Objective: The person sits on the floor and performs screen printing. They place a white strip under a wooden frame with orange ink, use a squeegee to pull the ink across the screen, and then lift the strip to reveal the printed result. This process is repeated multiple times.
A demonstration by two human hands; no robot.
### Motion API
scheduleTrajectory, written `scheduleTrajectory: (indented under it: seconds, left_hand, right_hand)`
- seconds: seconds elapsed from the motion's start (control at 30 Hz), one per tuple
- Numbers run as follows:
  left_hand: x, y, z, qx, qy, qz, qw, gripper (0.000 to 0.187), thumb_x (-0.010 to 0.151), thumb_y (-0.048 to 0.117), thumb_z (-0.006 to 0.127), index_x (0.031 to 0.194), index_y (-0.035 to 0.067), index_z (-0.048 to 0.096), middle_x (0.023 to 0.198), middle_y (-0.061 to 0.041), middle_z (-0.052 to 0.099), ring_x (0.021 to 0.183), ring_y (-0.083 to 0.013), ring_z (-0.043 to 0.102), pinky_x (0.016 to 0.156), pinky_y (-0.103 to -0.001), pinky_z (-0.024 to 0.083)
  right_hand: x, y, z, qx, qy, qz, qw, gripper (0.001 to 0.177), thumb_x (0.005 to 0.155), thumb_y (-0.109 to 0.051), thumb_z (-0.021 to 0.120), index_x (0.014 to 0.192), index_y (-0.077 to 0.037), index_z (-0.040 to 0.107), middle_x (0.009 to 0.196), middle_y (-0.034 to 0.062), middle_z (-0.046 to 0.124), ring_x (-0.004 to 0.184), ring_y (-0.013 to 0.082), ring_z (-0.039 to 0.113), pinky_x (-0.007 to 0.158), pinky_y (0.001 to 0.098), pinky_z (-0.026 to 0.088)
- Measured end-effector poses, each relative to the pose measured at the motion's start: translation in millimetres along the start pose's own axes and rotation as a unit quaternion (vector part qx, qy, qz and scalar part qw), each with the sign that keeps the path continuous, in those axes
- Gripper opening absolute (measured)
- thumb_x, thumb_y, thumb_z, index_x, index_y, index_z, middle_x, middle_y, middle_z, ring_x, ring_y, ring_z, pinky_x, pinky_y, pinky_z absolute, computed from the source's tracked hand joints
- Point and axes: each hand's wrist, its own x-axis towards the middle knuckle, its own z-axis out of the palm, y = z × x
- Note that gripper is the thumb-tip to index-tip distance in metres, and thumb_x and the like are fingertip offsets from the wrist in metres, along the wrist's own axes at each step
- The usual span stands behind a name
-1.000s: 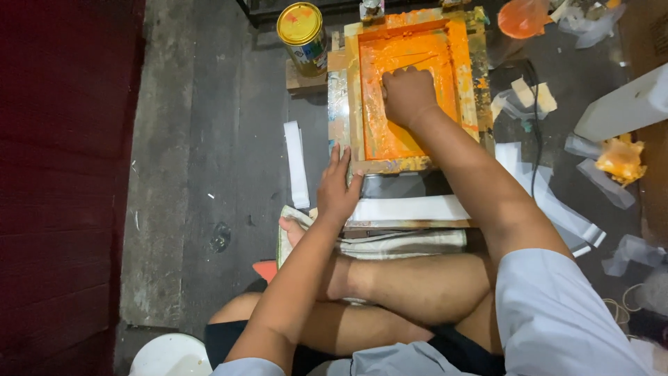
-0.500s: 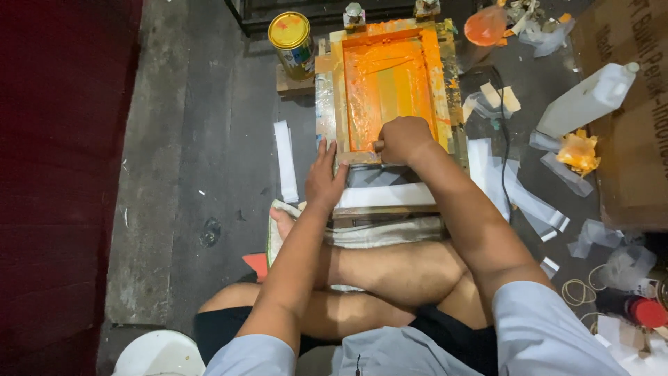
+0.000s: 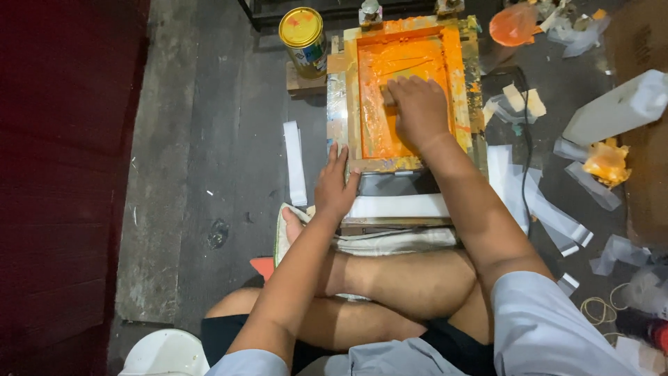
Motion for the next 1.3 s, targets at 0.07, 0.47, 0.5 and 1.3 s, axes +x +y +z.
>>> scheduleTrajectory:
  seconds: [0.07, 0.47, 0.5, 1.3]
  left_hand:
    - [2, -5, 3, 0.002, 0.0, 0.002, 1.0, 0.063, 0.103, 0.04, 0.05, 0.161, 0.02, 0.04, 0.171, -0.008, 0.026, 0.145, -0.042, 0.044, 0.117, -0.056, 0.038]
    - [2, -5, 0, -0.017, -0.001, 0.016, 1.0, 0.063, 0.103, 0.039, 0.05, 0.161, 0.018, 0.038, 0.171, -0.011, 0.026, 0.145, -0.0438, 0.043, 0.117, -0.057, 0.038]
    - [1, -4, 0, -0.02, -0.003, 0.01, 1.0, 0.063, 0.103, 0.04, 0.05, 0.161, 0.019, 0.039, 0.171, -0.01, 0.026, 0.146, -0.0428, 0.043, 0.117, -0.056, 0.038]
    - [6, -11, 8, -0.025, -0.004, -0.004, 1.0, 0.065, 0.099, 0.045, 0.044, 0.161, 0.026, 0.034, 0.172, 0.004, 0.021, 0.139, -0.0413, 0.045, 0.103, -0.053, 0.043]
  right_hand:
    - [2, -5, -12, 0.011, -0.004, 0.007, 1.0, 0.058, 0.089, -0.004, 0.062, 0.147, -0.01, 0.06, 0.144, 0.0141, 0.062, 0.138, 0.0356, 0.05, 0.114, 0.0549, 0.033]
    - [18, 0, 11, 0.02, -0.12, 0.049, 0.991, 0.051, 0.097, -0.005, 0.062, 0.147, -0.015, 0.058, 0.15, 0.0152, 0.057, 0.144, 0.0411, 0.043, 0.116, 0.0654, 0.023]
    - [17, 3, 13, 0.017, -0.136, 0.048, 0.989, 0.053, 0.096, -0.006, 0.062, 0.148, -0.017, 0.058, 0.147, 0.0144, 0.059, 0.142, 0.04, 0.045, 0.116, 0.0655, 0.023]
    - [6, -39, -98, 0.054, -0.11, 0.036, 0.992, 0.027, 0.083, -0.003, 0.059, 0.097, -0.021, 0.073, 0.102, -0.0009, 0.075, 0.09, 0.0321, 0.067, 0.061, 0.0488, 0.053]
